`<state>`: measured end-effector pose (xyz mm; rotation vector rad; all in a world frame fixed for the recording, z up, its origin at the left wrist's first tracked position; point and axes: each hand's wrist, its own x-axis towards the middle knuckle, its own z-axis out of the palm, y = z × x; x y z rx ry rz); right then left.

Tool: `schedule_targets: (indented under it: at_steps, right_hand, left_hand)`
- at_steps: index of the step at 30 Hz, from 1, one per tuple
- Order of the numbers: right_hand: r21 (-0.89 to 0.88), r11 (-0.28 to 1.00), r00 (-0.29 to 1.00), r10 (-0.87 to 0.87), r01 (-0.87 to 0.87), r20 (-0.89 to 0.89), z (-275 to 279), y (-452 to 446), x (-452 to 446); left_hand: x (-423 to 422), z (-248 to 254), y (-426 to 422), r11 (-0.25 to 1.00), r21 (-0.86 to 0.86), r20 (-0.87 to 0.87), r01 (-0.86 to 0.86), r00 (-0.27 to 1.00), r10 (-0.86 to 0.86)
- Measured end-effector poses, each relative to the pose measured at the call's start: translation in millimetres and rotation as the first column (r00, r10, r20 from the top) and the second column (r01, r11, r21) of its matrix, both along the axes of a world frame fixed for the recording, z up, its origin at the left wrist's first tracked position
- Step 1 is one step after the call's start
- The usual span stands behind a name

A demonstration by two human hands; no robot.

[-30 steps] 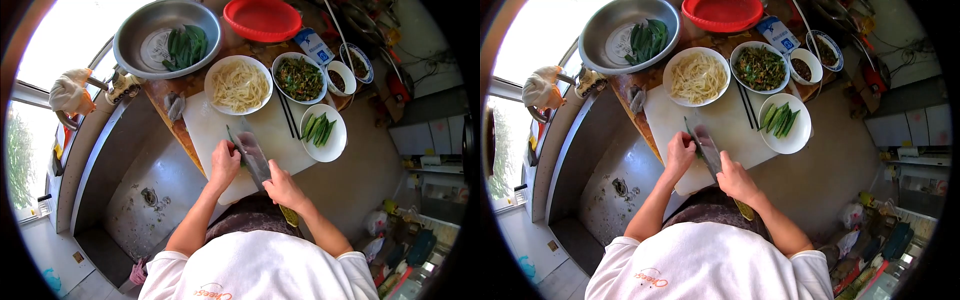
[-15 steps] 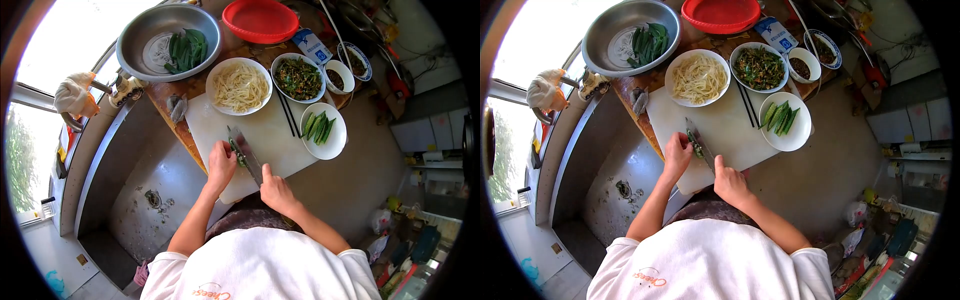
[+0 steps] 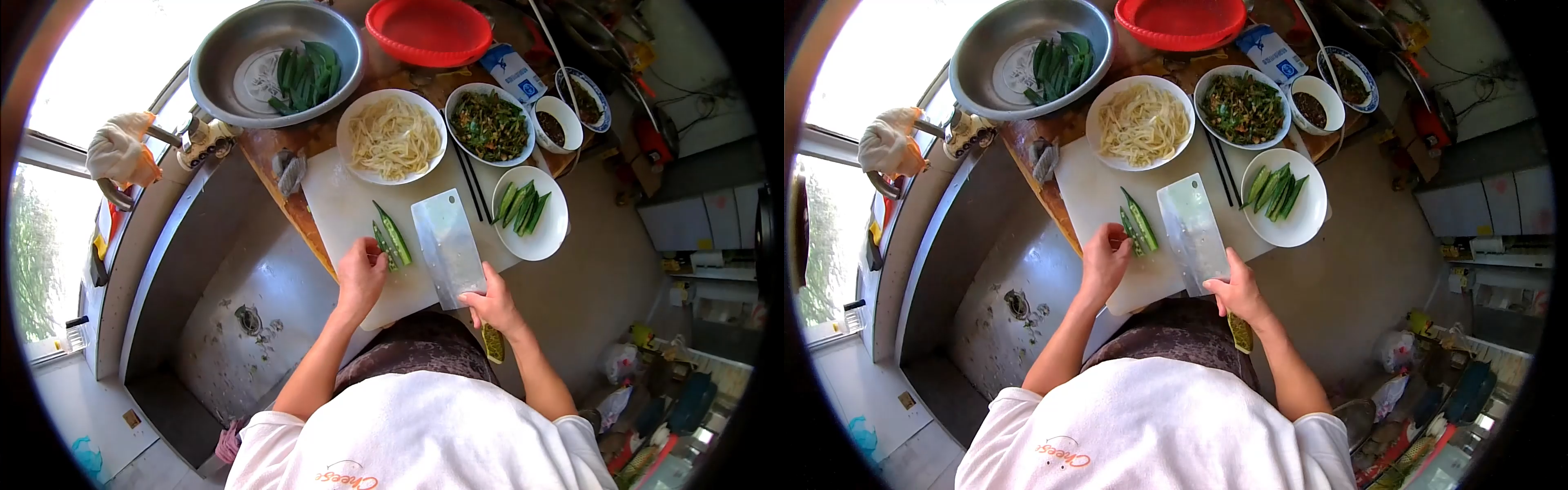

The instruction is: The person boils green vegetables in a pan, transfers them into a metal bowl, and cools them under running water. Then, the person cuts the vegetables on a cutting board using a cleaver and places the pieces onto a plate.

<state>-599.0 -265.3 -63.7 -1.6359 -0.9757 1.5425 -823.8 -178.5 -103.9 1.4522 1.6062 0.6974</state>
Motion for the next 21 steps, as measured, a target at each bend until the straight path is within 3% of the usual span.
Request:
schedule_targets:
  at_steps: [4, 8, 12, 19, 21]
  right_hand:
    - [-0.035, 0.999, 0.984, 0.02, -0.027, -0.176, -20.5, 1.9, -3.8]
    - [-0.069, 0.99, 0.947, 0.096, -0.123, -0.307, -28.4, 2.3, -22.5]
    - [-0.052, 0.998, 0.881, -0.002, -0.026, -0.473, -25.5, -2.9, -18.9]
    - [-0.011, 0.992, 0.911, -0.117, 0.123, -0.396, 10.8, -28.9, 28.1]
    - [-0.009, 0.972, 0.898, -0.222, 0.237, -0.379, 26.2, -38.2, 43.8]
  left_hand:
    - [6.3, 3.8, 2.0, 0.999, 0.041, -0.077, 0.003, 0.997, 0.0]
    - [9.5, 0.8, 3.6, 0.999, -0.019, 0.028, -0.043, 0.999, 0.043]
    - [11.2, 9.5, 1.8, 0.997, -0.068, 0.113, -0.028, 0.993, 0.035]
    - [84.1, 50.8, 9.5, 0.975, 0.098, 0.216, 0.2, 0.952, -0.217]
    - [113.0, 55.6, 15.4, 0.945, 0.17, 0.206, 0.279, 0.928, -0.311]
